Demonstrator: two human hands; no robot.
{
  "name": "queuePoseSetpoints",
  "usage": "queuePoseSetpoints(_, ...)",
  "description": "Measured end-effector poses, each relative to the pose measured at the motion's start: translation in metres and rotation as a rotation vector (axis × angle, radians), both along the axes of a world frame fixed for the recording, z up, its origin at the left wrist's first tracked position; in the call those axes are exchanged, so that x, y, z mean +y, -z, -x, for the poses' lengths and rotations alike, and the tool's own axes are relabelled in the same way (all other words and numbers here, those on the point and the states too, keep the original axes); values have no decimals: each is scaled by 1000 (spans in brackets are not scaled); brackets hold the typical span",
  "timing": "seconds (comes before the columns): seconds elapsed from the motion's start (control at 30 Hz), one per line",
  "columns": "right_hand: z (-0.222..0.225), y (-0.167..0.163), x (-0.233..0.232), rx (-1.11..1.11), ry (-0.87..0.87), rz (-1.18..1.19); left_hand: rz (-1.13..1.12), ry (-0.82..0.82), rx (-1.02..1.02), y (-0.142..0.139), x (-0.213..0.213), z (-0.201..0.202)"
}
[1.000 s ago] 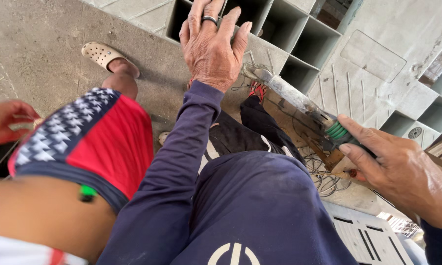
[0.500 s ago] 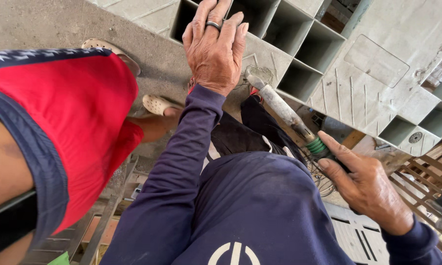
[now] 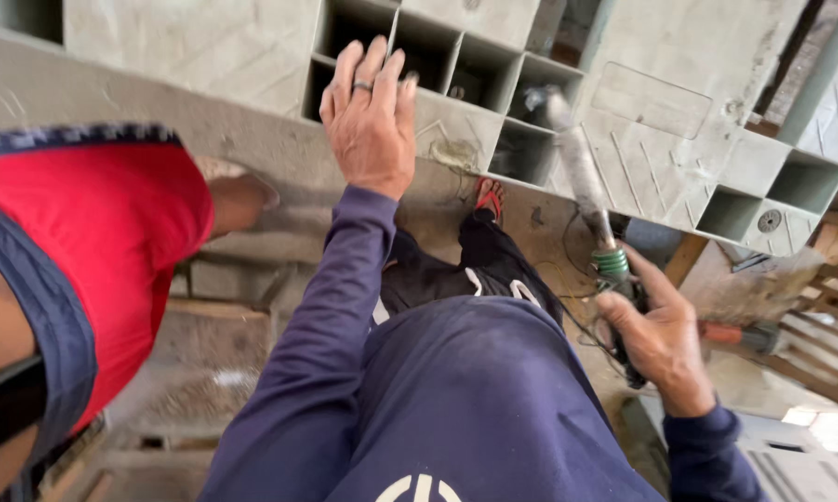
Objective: The person uses a soldering iron to melt and fuse seams on a large gray plastic pallet. They hold the pallet steady with one hand while applying the hot tool to the joints between compartments, moving along the edges to create a continuous weld.
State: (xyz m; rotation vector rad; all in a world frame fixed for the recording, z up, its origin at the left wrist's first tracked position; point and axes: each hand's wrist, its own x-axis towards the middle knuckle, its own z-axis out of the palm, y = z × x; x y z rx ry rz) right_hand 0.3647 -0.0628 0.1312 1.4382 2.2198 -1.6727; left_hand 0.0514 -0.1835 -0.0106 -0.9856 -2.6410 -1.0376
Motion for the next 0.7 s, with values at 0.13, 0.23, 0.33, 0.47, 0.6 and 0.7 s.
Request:
queuePoseSetpoints(0.13, -7, 24, -46, 70, 362, 257, -169, 204, -55, -30, -20, -2)
queuePoseSetpoints(0.23, -6, 42, -75, 413, 555, 456, -356, 334, -287, -57, -49, -32)
queuePoseSetpoints(0.33, -27, 43, -83, 409, 567, 365, -250, 410, -643, -72, -68, -74)
queuePoseSetpoints(0.47, -54, 37, -78, 482, 684, 292, -75, 552, -1058, -74, -62, -136)
queuePoseSetpoints(0.6, -81, 37, -39, 438, 713, 89, 41, 828, -1088, -76, -16, -167)
queuePoseSetpoints(0.7, -121, 32, 19, 338, 627, -131, 18, 917, -993, -84, 36, -178)
